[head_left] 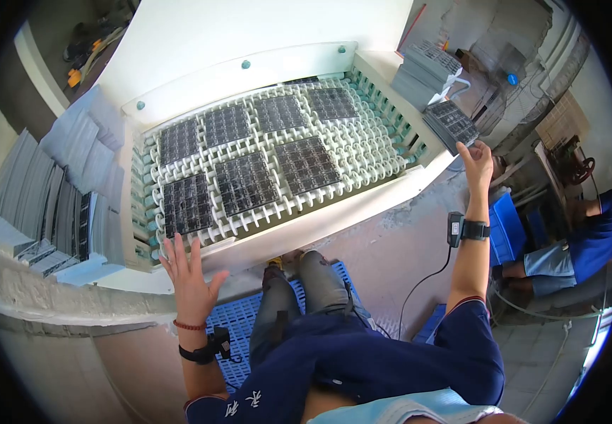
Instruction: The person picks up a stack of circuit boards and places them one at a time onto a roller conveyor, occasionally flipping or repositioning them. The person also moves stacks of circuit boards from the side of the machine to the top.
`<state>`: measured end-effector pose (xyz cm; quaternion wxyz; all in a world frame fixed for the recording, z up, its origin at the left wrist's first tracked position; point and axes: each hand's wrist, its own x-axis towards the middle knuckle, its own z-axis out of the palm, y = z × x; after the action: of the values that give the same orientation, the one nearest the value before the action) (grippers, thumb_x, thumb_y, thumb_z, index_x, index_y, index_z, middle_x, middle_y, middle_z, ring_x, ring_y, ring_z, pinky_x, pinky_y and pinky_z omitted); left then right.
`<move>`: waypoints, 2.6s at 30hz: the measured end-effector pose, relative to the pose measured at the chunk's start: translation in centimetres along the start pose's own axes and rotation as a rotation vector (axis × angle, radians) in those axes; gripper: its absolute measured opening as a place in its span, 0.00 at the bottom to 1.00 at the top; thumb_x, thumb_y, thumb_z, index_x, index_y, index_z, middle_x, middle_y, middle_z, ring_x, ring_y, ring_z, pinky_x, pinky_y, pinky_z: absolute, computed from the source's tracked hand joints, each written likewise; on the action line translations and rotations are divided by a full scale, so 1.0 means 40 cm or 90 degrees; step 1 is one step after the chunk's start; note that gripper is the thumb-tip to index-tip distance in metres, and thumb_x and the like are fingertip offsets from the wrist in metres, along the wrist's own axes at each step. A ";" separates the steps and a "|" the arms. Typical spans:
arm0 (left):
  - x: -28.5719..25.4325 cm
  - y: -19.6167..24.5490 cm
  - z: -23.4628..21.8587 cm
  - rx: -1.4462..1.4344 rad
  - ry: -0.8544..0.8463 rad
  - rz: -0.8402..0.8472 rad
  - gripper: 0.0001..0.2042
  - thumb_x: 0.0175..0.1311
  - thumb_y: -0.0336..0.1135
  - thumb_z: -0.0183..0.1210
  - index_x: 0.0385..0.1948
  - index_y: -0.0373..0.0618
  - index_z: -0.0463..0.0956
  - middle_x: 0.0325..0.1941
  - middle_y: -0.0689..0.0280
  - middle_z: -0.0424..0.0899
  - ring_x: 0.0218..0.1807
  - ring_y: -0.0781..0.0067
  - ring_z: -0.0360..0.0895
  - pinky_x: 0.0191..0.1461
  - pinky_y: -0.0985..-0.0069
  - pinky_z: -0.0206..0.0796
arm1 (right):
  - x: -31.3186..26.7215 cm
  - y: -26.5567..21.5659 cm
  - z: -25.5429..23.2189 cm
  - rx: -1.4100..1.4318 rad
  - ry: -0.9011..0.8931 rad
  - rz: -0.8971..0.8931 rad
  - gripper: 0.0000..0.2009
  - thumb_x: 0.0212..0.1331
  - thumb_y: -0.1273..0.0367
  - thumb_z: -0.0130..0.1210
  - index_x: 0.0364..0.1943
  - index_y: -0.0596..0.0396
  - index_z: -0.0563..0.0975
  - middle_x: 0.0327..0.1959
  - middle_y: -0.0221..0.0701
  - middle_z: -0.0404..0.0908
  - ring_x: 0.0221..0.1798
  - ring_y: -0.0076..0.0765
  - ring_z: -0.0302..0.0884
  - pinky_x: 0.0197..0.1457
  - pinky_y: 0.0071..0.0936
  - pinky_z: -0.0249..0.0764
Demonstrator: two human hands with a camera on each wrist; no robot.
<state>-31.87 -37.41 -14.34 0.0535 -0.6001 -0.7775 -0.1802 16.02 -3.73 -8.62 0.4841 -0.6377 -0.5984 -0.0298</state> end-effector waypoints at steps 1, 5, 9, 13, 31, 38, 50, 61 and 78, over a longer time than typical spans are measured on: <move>-0.009 -0.001 -0.001 0.004 0.002 -0.007 0.36 0.53 0.56 0.52 0.59 0.42 0.56 0.67 0.49 0.44 0.69 0.44 0.34 0.66 0.48 0.25 | 0.005 -0.023 -0.003 -0.011 -0.033 0.020 0.34 0.37 0.53 0.66 0.44 0.66 0.71 0.30 0.38 0.78 0.35 0.33 0.75 0.41 0.27 0.70; -0.057 -0.020 -0.016 0.007 0.007 -0.034 0.35 0.53 0.56 0.52 0.59 0.43 0.57 0.68 0.51 0.43 0.69 0.43 0.33 0.66 0.47 0.25 | 0.055 0.022 0.008 0.042 -0.099 0.083 0.30 0.41 0.60 0.66 0.45 0.69 0.70 0.29 0.37 0.78 0.26 0.26 0.75 0.27 0.19 0.69; -0.090 -0.038 -0.052 0.007 0.010 -0.064 0.34 0.52 0.53 0.55 0.58 0.43 0.58 0.68 0.50 0.43 0.69 0.43 0.34 0.66 0.47 0.27 | 0.094 0.143 0.016 0.308 -0.186 0.187 0.24 0.46 0.64 0.63 0.45 0.67 0.71 0.27 0.30 0.77 0.24 0.20 0.73 0.22 0.13 0.67; -0.099 -0.042 -0.067 -0.003 0.013 -0.073 0.33 0.50 0.48 0.58 0.58 0.43 0.59 0.67 0.50 0.43 0.68 0.42 0.34 0.66 0.48 0.29 | 0.132 0.135 0.005 0.464 -0.258 0.378 0.13 0.49 0.65 0.61 0.37 0.56 0.77 0.24 0.23 0.74 0.25 0.18 0.72 0.24 0.12 0.68; -0.100 -0.032 -0.042 -0.054 0.011 -0.018 0.30 0.53 0.51 0.56 0.54 0.42 0.63 0.67 0.49 0.45 0.68 0.42 0.35 0.65 0.47 0.32 | 0.174 0.125 0.008 0.418 -0.421 0.466 0.10 0.53 0.64 0.57 0.23 0.52 0.72 0.15 0.23 0.69 0.11 0.18 0.62 0.11 0.13 0.56; -0.117 -0.029 -0.032 -0.074 0.024 -0.023 0.28 0.53 0.50 0.56 0.52 0.41 0.64 0.66 0.49 0.47 0.68 0.42 0.37 0.65 0.49 0.36 | 0.169 0.144 0.003 0.439 -0.351 0.482 0.11 0.53 0.62 0.58 0.21 0.50 0.71 0.10 0.20 0.64 0.09 0.16 0.59 0.13 0.12 0.58; -0.080 -0.009 0.026 -0.780 0.101 -0.032 0.16 0.61 0.35 0.47 0.47 0.35 0.68 0.57 0.51 0.65 0.56 0.56 0.67 0.56 0.65 0.62 | 0.169 0.267 -0.014 0.644 -0.341 0.518 0.06 0.55 0.72 0.54 0.34 0.59 0.74 0.26 0.30 0.77 0.22 0.23 0.73 0.22 0.16 0.72; -0.006 0.034 0.085 -1.315 -0.084 -0.268 0.29 0.66 0.53 0.31 0.54 0.34 0.59 0.56 0.46 0.66 0.59 0.50 0.64 0.54 0.58 0.65 | -0.217 -0.027 -0.128 0.771 -0.408 0.411 0.08 0.55 0.73 0.52 0.37 0.61 0.71 0.28 0.34 0.76 0.26 0.27 0.74 0.25 0.19 0.73; -0.017 0.116 0.061 -1.494 -0.107 -0.376 0.16 0.61 0.25 0.40 0.51 0.32 0.62 0.50 0.53 0.72 0.50 0.62 0.73 0.51 0.66 0.68 | -0.628 -0.494 0.093 0.678 -0.925 0.321 0.17 0.53 0.64 0.57 0.40 0.64 0.72 0.29 0.31 0.78 0.24 0.23 0.75 0.26 0.19 0.74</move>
<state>-26.93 -36.21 -15.81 -0.6164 -0.0930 -0.2494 -0.7411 -8.73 -23.42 -14.61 0.2117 -0.3052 -0.5328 0.7604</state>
